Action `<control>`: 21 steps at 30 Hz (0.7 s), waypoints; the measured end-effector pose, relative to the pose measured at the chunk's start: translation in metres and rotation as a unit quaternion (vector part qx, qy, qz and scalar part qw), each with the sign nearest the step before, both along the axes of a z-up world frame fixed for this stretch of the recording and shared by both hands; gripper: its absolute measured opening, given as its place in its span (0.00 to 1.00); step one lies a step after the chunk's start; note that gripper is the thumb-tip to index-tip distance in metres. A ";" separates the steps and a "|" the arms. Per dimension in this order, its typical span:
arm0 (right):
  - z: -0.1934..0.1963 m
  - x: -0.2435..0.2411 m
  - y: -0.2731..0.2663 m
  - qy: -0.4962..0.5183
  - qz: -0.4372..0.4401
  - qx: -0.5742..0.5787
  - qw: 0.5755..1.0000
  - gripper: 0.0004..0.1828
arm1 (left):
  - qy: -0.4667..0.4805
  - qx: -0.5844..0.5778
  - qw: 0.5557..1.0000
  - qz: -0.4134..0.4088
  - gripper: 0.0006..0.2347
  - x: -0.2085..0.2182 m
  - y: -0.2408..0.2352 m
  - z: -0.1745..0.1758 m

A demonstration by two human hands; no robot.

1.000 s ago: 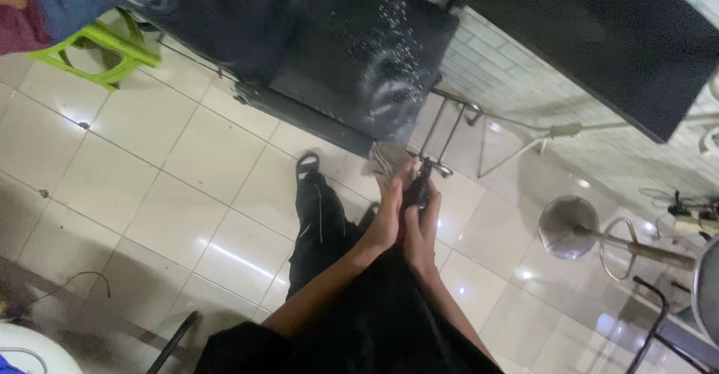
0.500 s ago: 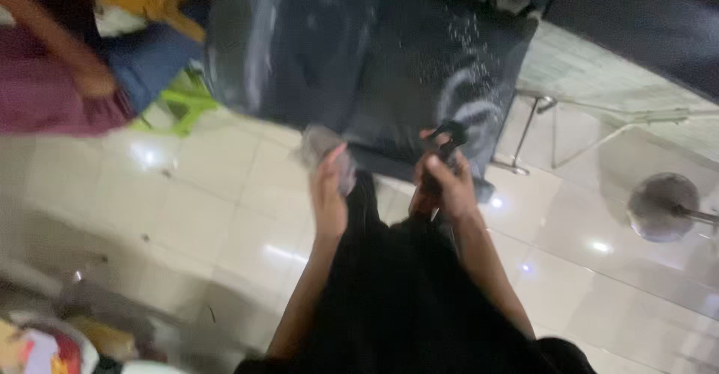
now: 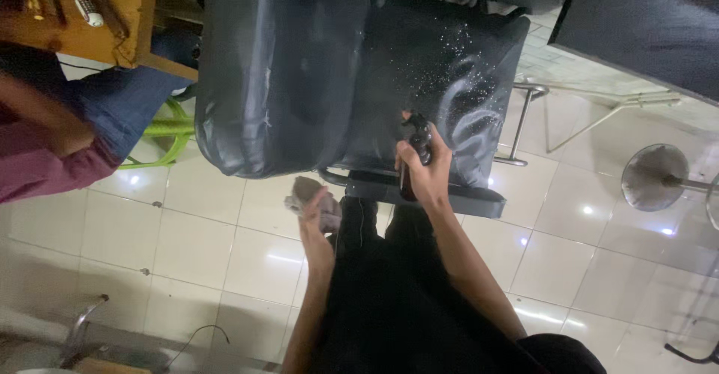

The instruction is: The person sprays liquid from a bottle onto a small table and a barber chair, then wipes the surfaces with a cloth.

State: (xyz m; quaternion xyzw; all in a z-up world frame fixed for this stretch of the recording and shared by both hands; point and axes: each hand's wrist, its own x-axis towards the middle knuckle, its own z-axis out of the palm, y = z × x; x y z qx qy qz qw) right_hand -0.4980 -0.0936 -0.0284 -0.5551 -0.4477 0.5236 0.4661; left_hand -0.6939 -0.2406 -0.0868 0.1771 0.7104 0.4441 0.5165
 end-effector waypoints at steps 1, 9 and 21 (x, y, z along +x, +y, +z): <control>0.002 0.000 0.003 0.000 0.002 -0.003 1.000 0.22 | 0.000 -0.003 1.000 0.002 0.25 0.005 0.002 -0.004; 0.011 0.024 -0.009 -0.118 0.004 0.010 0.993 0.24 | -0.088 0.118 0.988 -0.040 0.27 0.012 0.009 -0.011; -0.017 0.009 -0.031 -0.147 0.013 -0.041 0.988 0.11 | -0.252 0.062 0.966 0.009 0.26 0.015 0.013 -0.082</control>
